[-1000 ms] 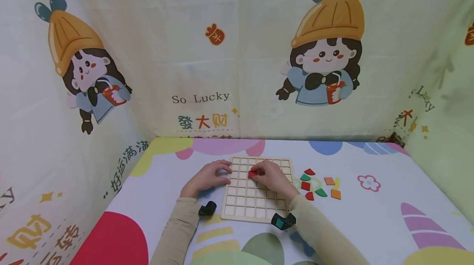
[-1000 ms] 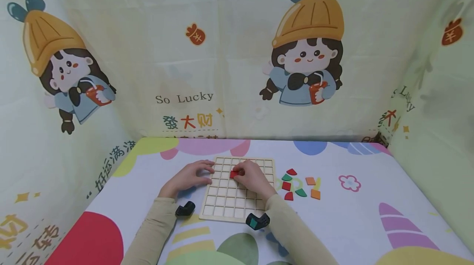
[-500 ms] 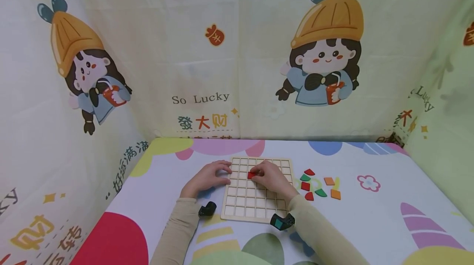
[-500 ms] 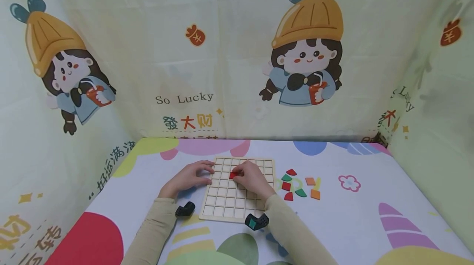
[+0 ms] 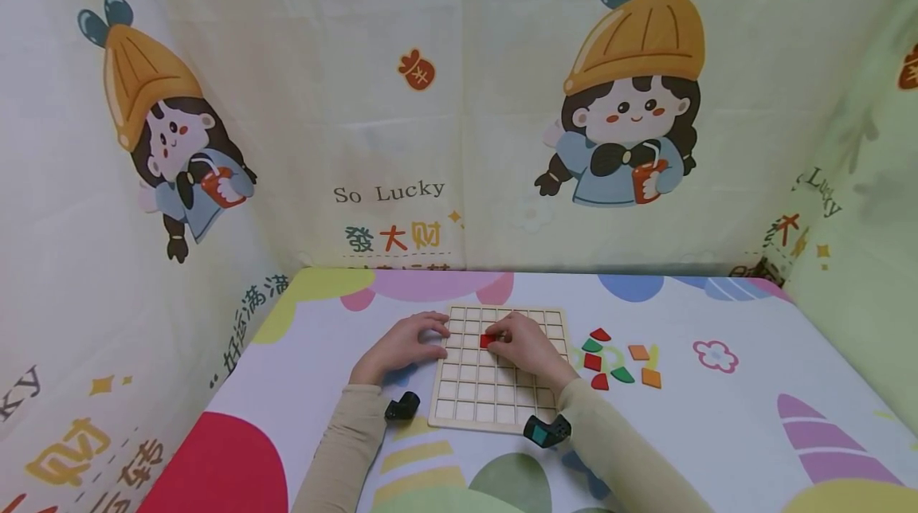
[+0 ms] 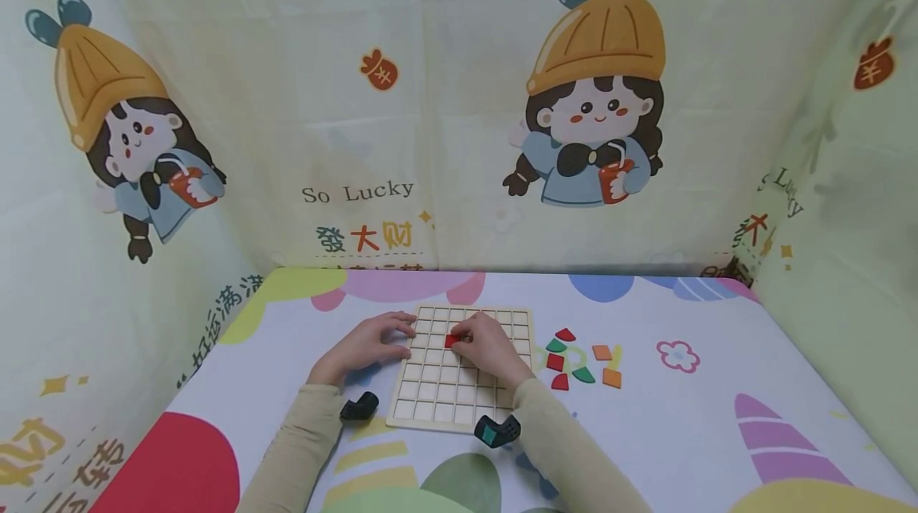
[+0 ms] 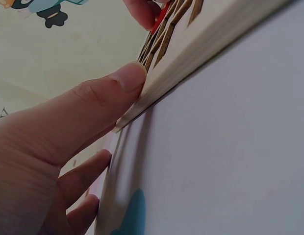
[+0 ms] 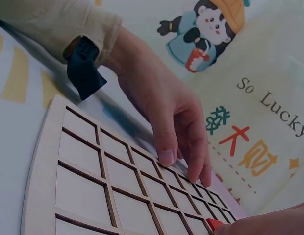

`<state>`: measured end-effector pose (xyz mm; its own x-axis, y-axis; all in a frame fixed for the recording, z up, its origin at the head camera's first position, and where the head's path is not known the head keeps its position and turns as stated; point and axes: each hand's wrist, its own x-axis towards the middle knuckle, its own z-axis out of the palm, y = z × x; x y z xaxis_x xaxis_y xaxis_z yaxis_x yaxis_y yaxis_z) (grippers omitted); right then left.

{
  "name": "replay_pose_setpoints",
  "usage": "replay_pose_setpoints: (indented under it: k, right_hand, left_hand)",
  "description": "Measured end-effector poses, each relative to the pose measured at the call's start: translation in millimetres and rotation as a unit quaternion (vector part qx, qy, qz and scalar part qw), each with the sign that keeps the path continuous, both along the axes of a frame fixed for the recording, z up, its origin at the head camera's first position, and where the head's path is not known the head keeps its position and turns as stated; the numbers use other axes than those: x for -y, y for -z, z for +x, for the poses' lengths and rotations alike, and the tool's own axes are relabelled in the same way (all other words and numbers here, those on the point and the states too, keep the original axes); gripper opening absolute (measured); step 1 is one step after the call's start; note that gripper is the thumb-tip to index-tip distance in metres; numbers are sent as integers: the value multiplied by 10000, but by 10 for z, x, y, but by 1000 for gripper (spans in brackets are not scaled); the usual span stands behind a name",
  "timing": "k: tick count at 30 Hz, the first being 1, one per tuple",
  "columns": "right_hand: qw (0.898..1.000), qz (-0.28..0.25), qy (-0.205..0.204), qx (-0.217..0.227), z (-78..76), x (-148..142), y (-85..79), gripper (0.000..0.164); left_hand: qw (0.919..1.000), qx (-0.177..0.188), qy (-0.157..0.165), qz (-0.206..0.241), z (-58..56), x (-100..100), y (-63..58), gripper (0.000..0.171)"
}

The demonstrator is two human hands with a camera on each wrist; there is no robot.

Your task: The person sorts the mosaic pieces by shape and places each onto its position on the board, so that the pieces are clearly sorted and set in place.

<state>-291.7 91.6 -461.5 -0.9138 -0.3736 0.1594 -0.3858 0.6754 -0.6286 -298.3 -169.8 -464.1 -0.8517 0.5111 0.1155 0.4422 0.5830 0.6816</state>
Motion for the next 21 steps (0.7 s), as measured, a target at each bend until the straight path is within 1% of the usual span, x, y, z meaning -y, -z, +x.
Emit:
replay_pose_setpoints:
  k: [10,21]
  right_hand:
    - [9999,-55,89,-10,20,15,-3,18]
    - [9999,-118,104,70,21,-3,24,18]
  left_hand:
    - [9999,1,-79,-85,-14,7,16,27]
    - [9999,-2,-66,-138,0,-6,4,27]
